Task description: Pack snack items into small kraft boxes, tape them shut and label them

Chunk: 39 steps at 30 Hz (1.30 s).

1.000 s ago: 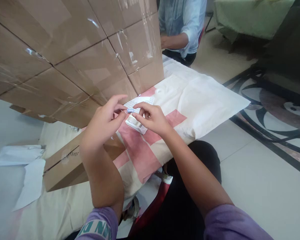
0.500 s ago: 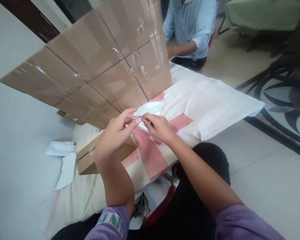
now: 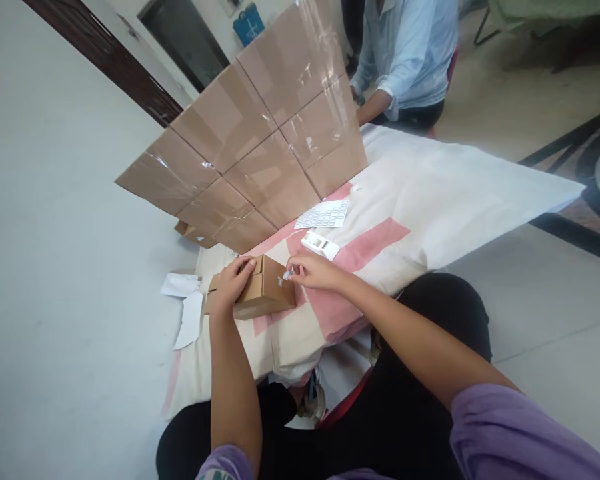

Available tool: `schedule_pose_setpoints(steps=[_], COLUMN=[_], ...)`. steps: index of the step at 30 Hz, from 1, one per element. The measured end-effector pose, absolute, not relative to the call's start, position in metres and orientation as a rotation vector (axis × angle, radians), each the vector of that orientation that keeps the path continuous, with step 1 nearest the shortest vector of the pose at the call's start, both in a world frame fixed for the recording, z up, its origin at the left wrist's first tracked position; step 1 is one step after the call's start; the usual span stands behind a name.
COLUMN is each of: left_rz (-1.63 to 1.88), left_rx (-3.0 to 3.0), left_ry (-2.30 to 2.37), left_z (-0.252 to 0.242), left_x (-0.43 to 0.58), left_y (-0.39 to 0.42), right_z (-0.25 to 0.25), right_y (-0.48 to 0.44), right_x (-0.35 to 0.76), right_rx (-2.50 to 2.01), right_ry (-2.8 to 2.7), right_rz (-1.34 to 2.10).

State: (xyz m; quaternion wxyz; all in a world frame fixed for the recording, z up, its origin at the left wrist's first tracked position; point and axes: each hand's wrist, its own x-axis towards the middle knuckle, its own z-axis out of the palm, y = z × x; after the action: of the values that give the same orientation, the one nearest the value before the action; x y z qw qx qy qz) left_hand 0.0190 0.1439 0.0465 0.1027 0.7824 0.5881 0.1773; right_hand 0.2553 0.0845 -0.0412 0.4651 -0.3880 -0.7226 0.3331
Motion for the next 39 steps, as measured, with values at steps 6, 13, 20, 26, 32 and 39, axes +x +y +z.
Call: schedule_pose_setpoints(steps=[6, 13, 20, 26, 32, 39], left_rz=[0.514, 0.547, 0.537, 0.522, 0.538, 0.557], left_rx=[2.371, 2.390, 2.430, 2.444, 2.454, 2.449], left_ry=[1.634, 1.630, 1.627, 1.617, 1.596, 1.585], left_z=[0.048, 0.045, 0.046, 0.044, 0.045, 0.042], left_x=[0.011, 0.014, 0.015, 0.014, 0.013, 0.011], left_y=[0.138, 0.136, 0.134, 0.137, 0.135, 0.137], right_z=[-0.069, -0.088, -0.091, -0.090, -0.090, -0.094], right_y=[0.091, 0.099, 0.101, 0.099, 0.097, 0.099], right_x=[0.223, 0.210, 0.209, 0.208, 0.203, 0.199], right_rx=[-1.038, -0.881, -0.780, -0.768, -0.714, -0.715], right_ry=[-1.518, -1.563, -1.574, -1.519, -1.504, -1.467], right_rz=[0.973, 1.007, 1.023, 1.034, 1.081, 1.095])
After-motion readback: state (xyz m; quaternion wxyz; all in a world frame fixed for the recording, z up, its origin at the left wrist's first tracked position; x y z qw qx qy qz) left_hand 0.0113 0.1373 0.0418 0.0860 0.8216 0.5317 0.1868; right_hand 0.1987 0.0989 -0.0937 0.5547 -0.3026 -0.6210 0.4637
